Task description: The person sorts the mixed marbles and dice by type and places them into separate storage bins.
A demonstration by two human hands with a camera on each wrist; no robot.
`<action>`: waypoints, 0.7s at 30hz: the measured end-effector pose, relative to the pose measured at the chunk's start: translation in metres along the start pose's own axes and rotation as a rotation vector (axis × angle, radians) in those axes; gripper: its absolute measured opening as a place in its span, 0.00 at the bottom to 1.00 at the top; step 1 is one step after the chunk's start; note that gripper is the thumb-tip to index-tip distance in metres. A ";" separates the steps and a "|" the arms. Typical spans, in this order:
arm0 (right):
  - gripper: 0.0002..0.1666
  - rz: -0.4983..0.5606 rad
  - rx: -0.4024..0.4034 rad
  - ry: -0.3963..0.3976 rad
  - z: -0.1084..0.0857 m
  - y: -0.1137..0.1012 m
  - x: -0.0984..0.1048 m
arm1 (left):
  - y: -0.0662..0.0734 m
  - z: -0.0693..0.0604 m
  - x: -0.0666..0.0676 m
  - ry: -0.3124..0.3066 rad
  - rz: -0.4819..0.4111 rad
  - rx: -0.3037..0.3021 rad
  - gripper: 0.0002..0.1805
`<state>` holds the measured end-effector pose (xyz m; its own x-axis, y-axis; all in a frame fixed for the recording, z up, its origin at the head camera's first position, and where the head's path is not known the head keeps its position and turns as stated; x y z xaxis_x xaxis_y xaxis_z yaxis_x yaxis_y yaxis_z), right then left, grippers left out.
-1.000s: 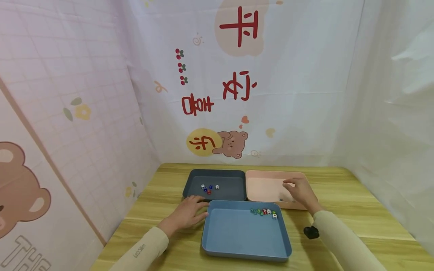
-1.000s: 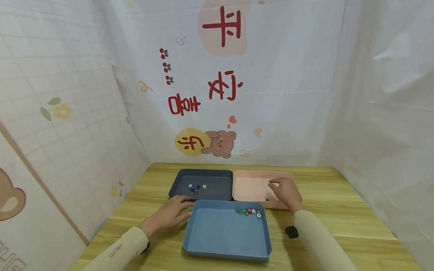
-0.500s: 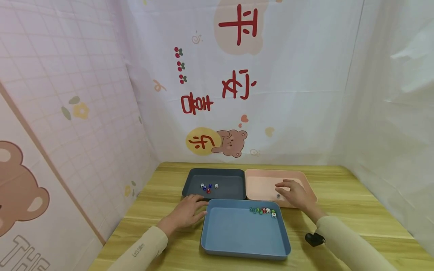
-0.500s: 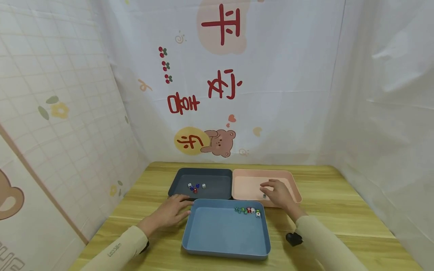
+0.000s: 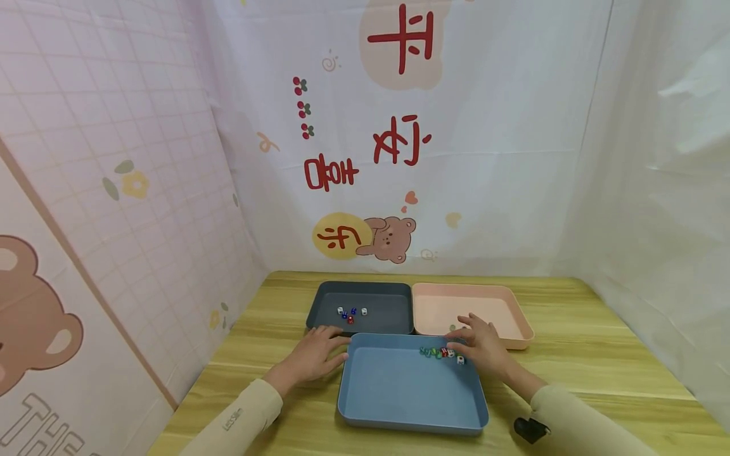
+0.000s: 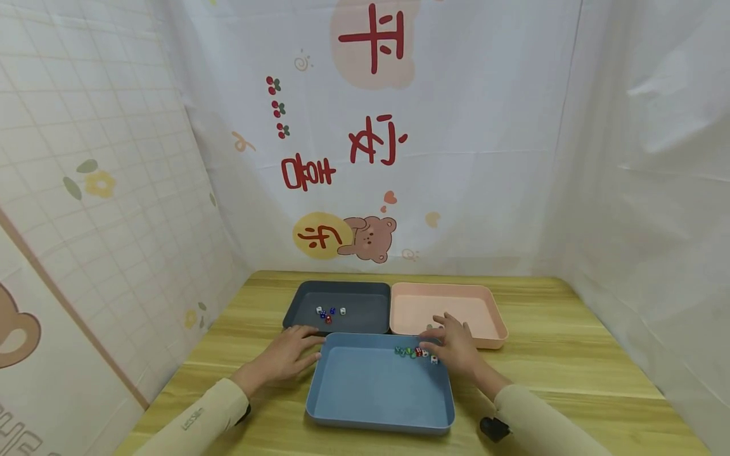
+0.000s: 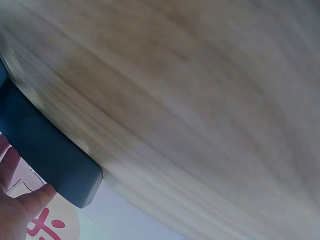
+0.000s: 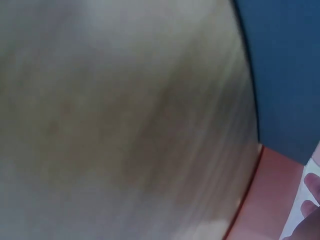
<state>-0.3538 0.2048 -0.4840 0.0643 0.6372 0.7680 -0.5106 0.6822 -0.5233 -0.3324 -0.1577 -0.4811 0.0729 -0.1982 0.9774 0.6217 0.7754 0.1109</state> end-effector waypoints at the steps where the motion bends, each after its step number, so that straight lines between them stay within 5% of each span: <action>1: 0.11 -0.035 0.015 0.000 -0.001 -0.002 -0.002 | 0.000 0.000 0.000 -0.002 0.002 0.002 0.21; 12: 0.08 -0.157 0.089 -0.007 -0.002 -0.013 -0.016 | -0.003 0.001 0.000 -0.008 0.004 0.006 0.21; 21: 0.07 -0.211 0.020 -0.085 0.002 -0.014 -0.023 | -0.001 0.001 -0.001 -0.015 -0.004 0.003 0.22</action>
<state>-0.3495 0.1804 -0.4934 0.0992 0.4481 0.8885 -0.5100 0.7896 -0.3413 -0.3338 -0.1577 -0.4818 0.0588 -0.1929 0.9794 0.6196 0.7763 0.1157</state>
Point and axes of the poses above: each hand's wrist, its own z-axis towards the middle knuckle, its own x-axis out of the back of the hand, y = z × x, the point moved 6 cm from there along z, towards the middle knuckle, and after that the axes turned 3 degrees about -y, right-handed, at the moved point
